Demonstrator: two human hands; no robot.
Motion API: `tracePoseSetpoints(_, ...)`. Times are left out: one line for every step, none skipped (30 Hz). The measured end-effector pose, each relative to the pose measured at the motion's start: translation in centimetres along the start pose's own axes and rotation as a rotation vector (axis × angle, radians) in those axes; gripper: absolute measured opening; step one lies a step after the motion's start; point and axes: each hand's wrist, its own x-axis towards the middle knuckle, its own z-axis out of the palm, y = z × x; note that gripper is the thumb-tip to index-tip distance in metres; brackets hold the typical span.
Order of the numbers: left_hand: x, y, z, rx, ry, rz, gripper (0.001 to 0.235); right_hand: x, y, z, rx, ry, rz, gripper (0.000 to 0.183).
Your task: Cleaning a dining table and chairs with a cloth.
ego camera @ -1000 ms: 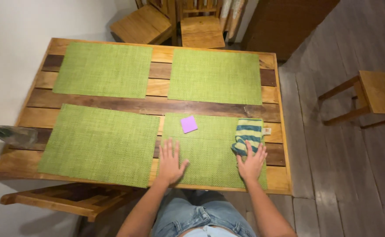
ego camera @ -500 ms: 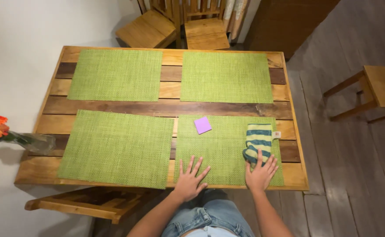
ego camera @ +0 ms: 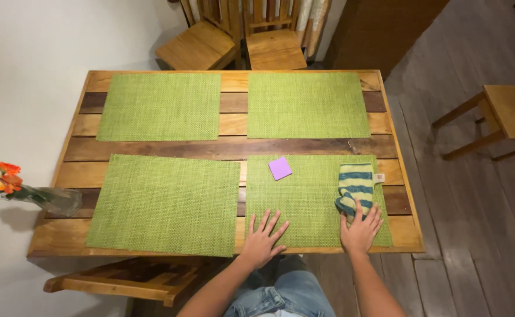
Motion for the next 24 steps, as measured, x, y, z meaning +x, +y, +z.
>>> tracePoseSetpoints(0.0, -0.5, -0.1, -0.001, 0.003, -0.002, 0.079, 0.2, -0.2, 0.0, 0.0, 0.0, -0.004, 0.073)
tracePoseSetpoints(0.0, -0.9, -0.2, -0.038, -0.005, 0.004, 0.083, 0.3, -0.4, -0.1, -0.008, 0.009, -0.018, 0.07)
tracePoseSetpoints(-0.1, -1.4, -0.2, -0.075, -0.012, 0.007, 0.088, 0.5, -0.6, 0.0, -0.014, 0.015, -0.036, 0.067)
tracePoseSetpoints(-0.5, -2.4, -1.2, -0.077, -0.008, 0.002, 0.088, 0.8, -1.2, 0.1, -0.014, 0.014, -0.043, 0.067)
tracePoseSetpoints(-0.8, -3.5, -2.1, -0.094, 0.06, -0.057, 0.091, 1.2, -2.0, 0.4, -0.037, -0.03, -0.051, 0.064)
tracePoseSetpoints(-1.2, -4.6, -3.1, -0.111, 0.128, -0.116, 0.094, 1.6, -2.8, 0.6, -0.06, -0.073, -0.058, 0.061)
tracePoseSetpoints(-1.9, -6.3, -3.5, -0.114, 0.13, -0.125, 0.094, 0.9, -3.9, 0.7, -0.06, -0.078, -0.066, 0.061)
tracePoseSetpoints(-2.6, -8.0, -3.9, -0.049, 0.204, -0.241, 0.092, 0.2, -5.0, 0.7, 0.087, -0.082, -0.077, 0.057)
tracePoseSetpoints(-3.1, -9.8, -4.4, 0.019, 0.28, -0.359, 0.09, -0.3, -6.3, 0.9, 0.238, -0.084, -0.089, 0.054)
tracePoseSetpoints(-4.1, -11.7, -4.2, 0.019, 0.284, -0.368, 0.09, -1.2, -7.9, 0.3, 0.24, -0.087, -0.098, 0.054)
tracePoseSetpoints(-5.1, -13.8, -4.1, 0.089, 0.285, -0.47, 0.092, -2.0, -9.7, -0.1, 0.28, -0.103, -0.17, 0.059)
tracePoseSetpoints(-6.1, -15.9, -4.0, 0.158, 0.285, -0.573, 0.094, -2.8, -11.5, -0.6, 0.32, -0.12, -0.243, 0.065)
tracePoseSetpoints(-7.0, -16.0, -4.2, 0.158, 0.285, -0.587, 0.094, -3.8, -12.5, -0.6, 0.325, -0.128, -0.253, 0.065)
tracePoseSetpoints(-7.9, -16.2, -4.4, 0.185, 0.205, -0.692, 0.095, -4.9, -13.5, -0.6, 0.347, -0.13, -0.298, 0.063)
tracePoseSetpoints(-8.6, -16.6, -4.7, 0.213, 0.127, -0.795, 0.095, -5.8, -14.6, -0.6, 0.372, -0.129, -0.343, 0.06)
tracePoseSetpoints(-8.8, -16.6, -4.8, 0.215, 0.129, -0.807, 0.095, -5.8, -14.8, -0.6, 0.379, -0.134, -0.353, 0.06)
tracePoseSetpoints(-9.1, -16.6, -4.8, 0.214, 0.129, -0.827, 0.094, -6.1, -15.0, -0.6, 0.368, -0.132, -0.357, 0.06)
tracePoseSetpoints(-9.5, -16.6, -4.7, 0.212, 0.129, -0.846, 0.093, -6.3, -15.2, -0.7, 0.358, -0.13, -0.361, 0.06)
tracePoseSetpoints(-9.5, -16.8, -4.8, 0.213, 0.129, -0.854, 0.093, -6.2, -15.4, -0.9, 0.362, -0.134, -0.366, 0.06)
tracePoseSetpoints(-9.5, -16.9, -4.8, 0.216, 0.171, -0.847, 0.093, -6.0, -15.5, -1.0, 0.351, -0.149, -0.367, 0.061)
tracePoseSetpoints(-9.4, -16.8, -4.6, 0.215, 0.21, -0.837, 0.092, -6.0, -15.3, -1.4, 0.335, -0.166, -0.366, 0.062)
tracePoseSetpoints(-9.8, -16.4, -4.5, 0.211, 0.206, -0.843, 0.092, -6.4, -15.0, -1.3, 0.333, -0.173, -0.368, 0.062)
tracePoseSetpoints(-9.7, -16.4, -4.7, 0.21, 0.229, -0.84, 0.091, -6.3, -14.8, -1.0, 0.336, -0.172, -0.378, 0.061)
tracePoseSetpoints(-9.5, -16.4, -4.9, 0.209, 0.253, -0.837, 0.09, -6.1, -14.7, -0.8, 0.338, -0.171, -0.388, 0.061)
